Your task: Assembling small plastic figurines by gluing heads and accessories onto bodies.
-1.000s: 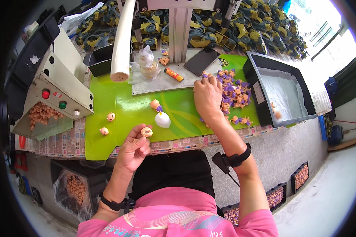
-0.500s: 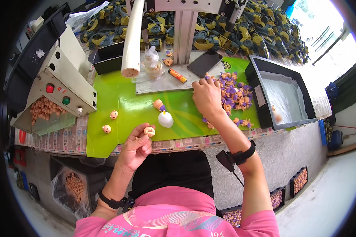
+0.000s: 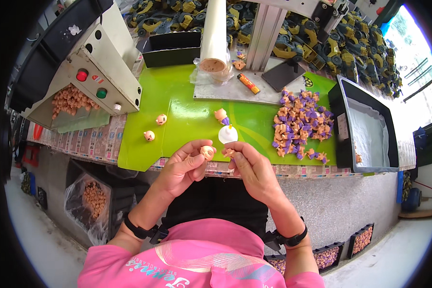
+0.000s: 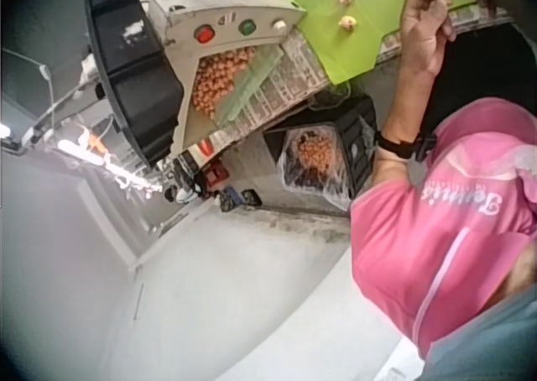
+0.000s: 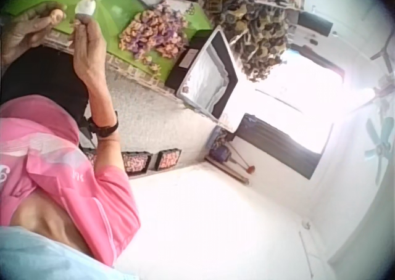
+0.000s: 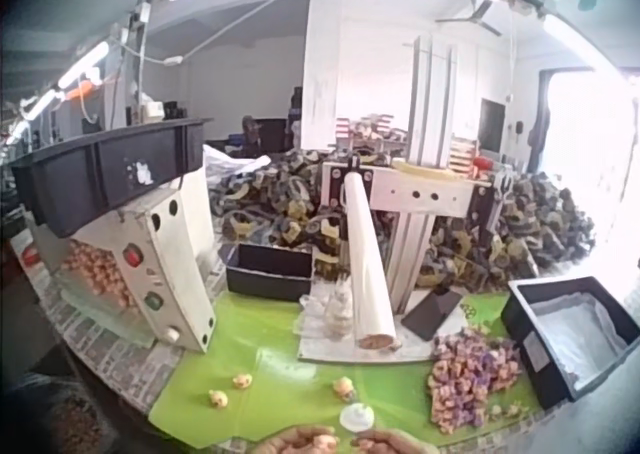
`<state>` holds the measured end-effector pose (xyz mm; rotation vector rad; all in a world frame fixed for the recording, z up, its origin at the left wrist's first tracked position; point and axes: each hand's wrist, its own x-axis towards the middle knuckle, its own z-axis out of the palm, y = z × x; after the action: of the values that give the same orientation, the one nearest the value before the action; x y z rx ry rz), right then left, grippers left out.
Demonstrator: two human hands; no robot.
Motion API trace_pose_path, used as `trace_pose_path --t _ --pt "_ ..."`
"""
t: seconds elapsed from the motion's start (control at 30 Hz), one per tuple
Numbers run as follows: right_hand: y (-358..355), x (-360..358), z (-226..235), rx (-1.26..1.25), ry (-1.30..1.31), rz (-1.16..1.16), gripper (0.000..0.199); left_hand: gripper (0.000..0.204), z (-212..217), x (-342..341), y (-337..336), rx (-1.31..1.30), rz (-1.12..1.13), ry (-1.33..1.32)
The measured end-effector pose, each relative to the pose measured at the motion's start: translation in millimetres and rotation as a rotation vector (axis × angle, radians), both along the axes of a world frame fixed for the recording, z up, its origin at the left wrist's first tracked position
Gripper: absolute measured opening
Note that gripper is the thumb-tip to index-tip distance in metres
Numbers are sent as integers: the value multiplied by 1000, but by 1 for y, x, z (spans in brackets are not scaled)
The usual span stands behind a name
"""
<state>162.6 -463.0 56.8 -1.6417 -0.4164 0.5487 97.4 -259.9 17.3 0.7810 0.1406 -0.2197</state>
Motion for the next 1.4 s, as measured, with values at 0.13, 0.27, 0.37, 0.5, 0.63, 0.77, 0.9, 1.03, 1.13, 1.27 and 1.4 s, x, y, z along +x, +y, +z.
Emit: trace_pose_path --t 0.13,0.27,0.37,0.5,0.63,0.77,0.9,1.03,1.13,1.27,1.4 --pt "2 -3 -5 16 -181 23 24 37 -1 0 -2 39 -17 -27" --pt "7 -13 -4 79 -105 -53 20 37 0 -1 -6 107 -21 -58" --pt "6 -14 -10 109 -45 -91 18 38 0 -1 -9 131 -35 -54" --pt "2 -12 -6 13 -185 -62 15 40 -4 0 -9 141 -39 -56" --pt "2 -11 4 -72 -318 -20 14 34 -7 0 -13 174 -16 -44" --pt "4 -8 4 -86 -507 -5 16 30 -6 -1 -20 67 38 -59" --pt "7 -9 3 -75 -559 -59 16 30 -6 -2 -26 119 87 -34" --pt "8 -7 9 -81 -518 -93 15 27 5 2 -24 99 89 -25" --pt "9 11 32 -87 -407 27 30 25 10 7 -11 44 61 -5" --pt "10 72 68 -138 -656 7 39 20 9 12 9 -6 54 -6" --pt "42 117 130 185 -1369 172 22 18 9 17 15 -18 75 20"
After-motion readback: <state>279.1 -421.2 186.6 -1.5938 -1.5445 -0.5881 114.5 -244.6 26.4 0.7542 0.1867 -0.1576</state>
